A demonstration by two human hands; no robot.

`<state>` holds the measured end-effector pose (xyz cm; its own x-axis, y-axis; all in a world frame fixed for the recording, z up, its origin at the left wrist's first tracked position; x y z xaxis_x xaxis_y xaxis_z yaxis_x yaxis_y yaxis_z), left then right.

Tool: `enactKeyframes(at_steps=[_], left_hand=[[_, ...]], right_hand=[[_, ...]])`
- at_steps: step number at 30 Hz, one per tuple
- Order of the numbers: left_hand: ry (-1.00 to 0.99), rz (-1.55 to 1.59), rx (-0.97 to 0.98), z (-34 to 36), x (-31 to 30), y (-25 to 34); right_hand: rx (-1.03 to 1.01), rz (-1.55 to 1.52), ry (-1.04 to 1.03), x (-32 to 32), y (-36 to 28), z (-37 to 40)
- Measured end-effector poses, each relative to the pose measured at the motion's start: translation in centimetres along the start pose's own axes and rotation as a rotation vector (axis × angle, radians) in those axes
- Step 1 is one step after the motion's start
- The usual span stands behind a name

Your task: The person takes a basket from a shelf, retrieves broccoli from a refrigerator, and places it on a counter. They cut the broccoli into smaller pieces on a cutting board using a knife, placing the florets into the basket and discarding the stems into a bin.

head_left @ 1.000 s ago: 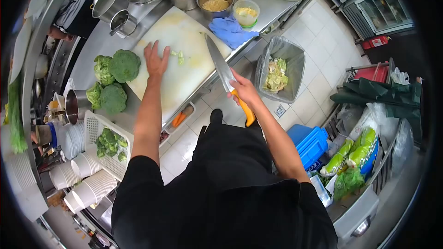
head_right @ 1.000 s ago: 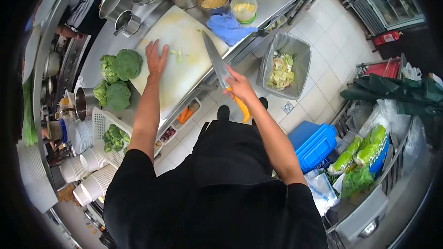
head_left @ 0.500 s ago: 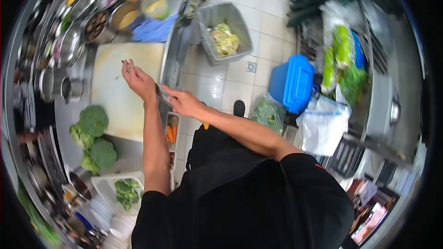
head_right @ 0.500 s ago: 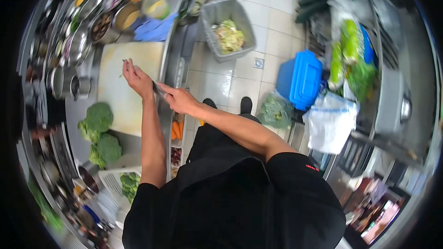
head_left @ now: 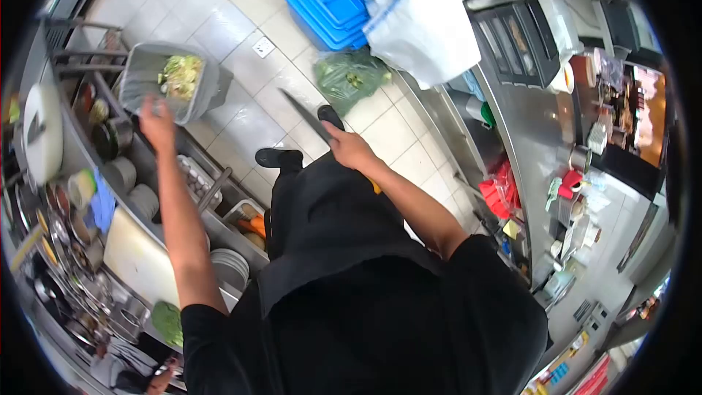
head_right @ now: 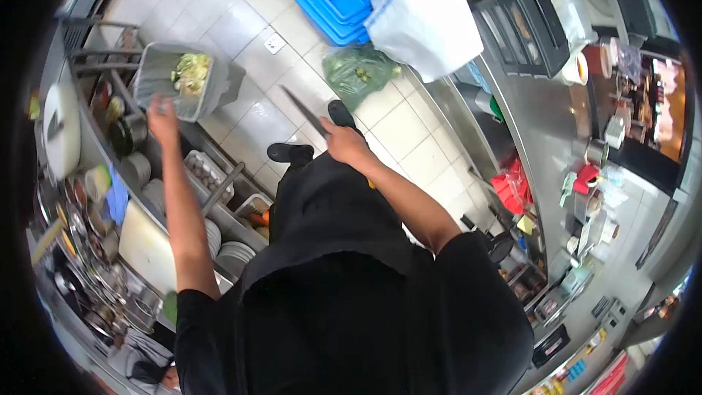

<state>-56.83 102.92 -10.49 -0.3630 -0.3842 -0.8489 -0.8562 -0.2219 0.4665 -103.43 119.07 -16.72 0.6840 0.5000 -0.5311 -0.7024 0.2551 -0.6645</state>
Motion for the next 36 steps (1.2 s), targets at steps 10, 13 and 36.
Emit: enactKeyframes(at_steps=[10,13,36], left_hand=[[-1.17,0.313,0.186,33.8,48.7,19.1],[-1.12,0.245,0.364,37.4,59.8,23.2],[-1.176,-0.143,0.174,44.0,77.9,20.8]], right_hand=[[0.776,-0.398,0.007,4.5,34.3,-8.9],[0.726,-0.089,-0.09,5.6,40.4,-16.5],[0.375,0.478,0.217,-4.3,46.8,-22.1]])
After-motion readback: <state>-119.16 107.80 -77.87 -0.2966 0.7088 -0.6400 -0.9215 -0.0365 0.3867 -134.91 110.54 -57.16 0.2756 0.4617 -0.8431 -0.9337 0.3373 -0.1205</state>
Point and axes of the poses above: each hand's wrist, its own z-axis away from the middle knuckle, its own x-axis out of the palm, y = z × x, the point moved 9 cm from there along -z, towards the middle knuckle, and after that the axes turned 4 degrees about -x, right-handed, at the moved point
